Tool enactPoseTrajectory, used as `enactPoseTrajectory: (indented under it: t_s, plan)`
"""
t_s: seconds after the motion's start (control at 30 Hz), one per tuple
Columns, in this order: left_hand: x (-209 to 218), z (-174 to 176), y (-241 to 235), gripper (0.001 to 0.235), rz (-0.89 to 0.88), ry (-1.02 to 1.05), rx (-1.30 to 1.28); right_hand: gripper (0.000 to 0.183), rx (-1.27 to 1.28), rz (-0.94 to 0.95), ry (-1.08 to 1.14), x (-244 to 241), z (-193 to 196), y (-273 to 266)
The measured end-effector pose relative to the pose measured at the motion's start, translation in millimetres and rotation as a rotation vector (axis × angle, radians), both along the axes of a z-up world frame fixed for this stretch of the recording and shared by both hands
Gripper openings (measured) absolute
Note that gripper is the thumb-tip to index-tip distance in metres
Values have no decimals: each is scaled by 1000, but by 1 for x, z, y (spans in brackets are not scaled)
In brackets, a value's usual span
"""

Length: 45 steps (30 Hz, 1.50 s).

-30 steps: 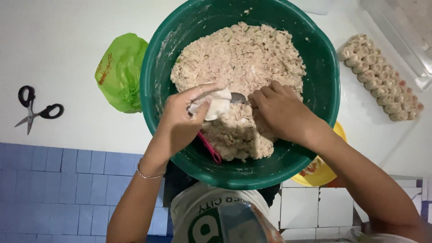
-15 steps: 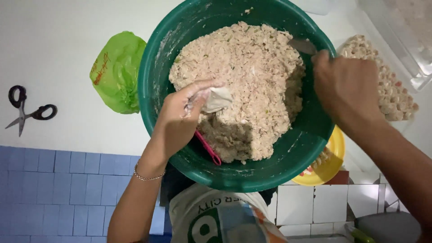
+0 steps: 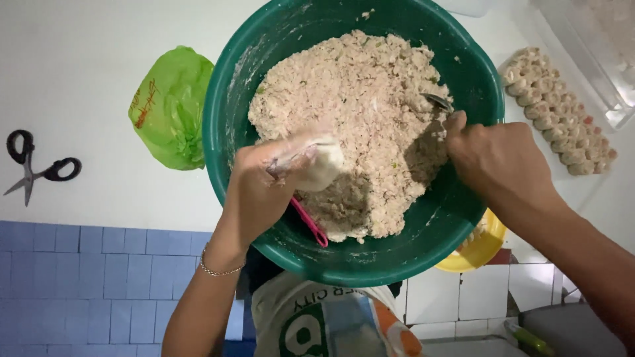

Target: Preparing dumplings by filling dough wrappers with a meat mixture and folding them into shape.

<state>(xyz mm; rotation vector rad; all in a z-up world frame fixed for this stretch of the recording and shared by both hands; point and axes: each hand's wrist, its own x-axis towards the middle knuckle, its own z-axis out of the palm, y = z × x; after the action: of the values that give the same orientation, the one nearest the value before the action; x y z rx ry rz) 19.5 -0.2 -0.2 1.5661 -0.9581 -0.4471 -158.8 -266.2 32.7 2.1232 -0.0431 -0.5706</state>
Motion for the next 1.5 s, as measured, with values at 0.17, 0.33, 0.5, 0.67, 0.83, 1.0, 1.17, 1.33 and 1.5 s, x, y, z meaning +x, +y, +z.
enactPoseTrajectory:
  t_s: [0.17, 0.33, 0.5, 0.67, 0.83, 1.0, 1.17, 1.33, 1.5]
  plan:
    - [-1, 7, -2, 26, 62, -96, 37, 15, 209, -173, 63, 8, 22, -1]
    - [-4, 12, -7, 29, 43, 66, 190, 7, 483, -215, -47, 3, 16, -19]
    - [-4, 15, -11, 40, 25, 252, 274, 12, 460, -216, 15, 13, 16, -3]
    - [0, 9, -11, 31, 238, 350, 272, 12, 732, -216, 77, 18, -1, 36]
    - [1, -6, -6, 25, 66, 132, 138, 26, 892, -683, -14, 19, 30, 14]
    - [0, 2, -18, 39, 72, 415, -8, 46, 1061, -665, -337, -15, 43, 9]
    - [-29, 26, -38, 92, 68, 1075, 171, 43, 1662, -781, -689, -30, 61, 55]
    - [-61, 18, -44, 89, -218, 837, -174, 47, 1495, -430, -958, -22, 33, 81]
    - [-72, 25, -49, 55, -69, 1492, -408, 39, 1404, -209, -1066, -22, 8, 83]
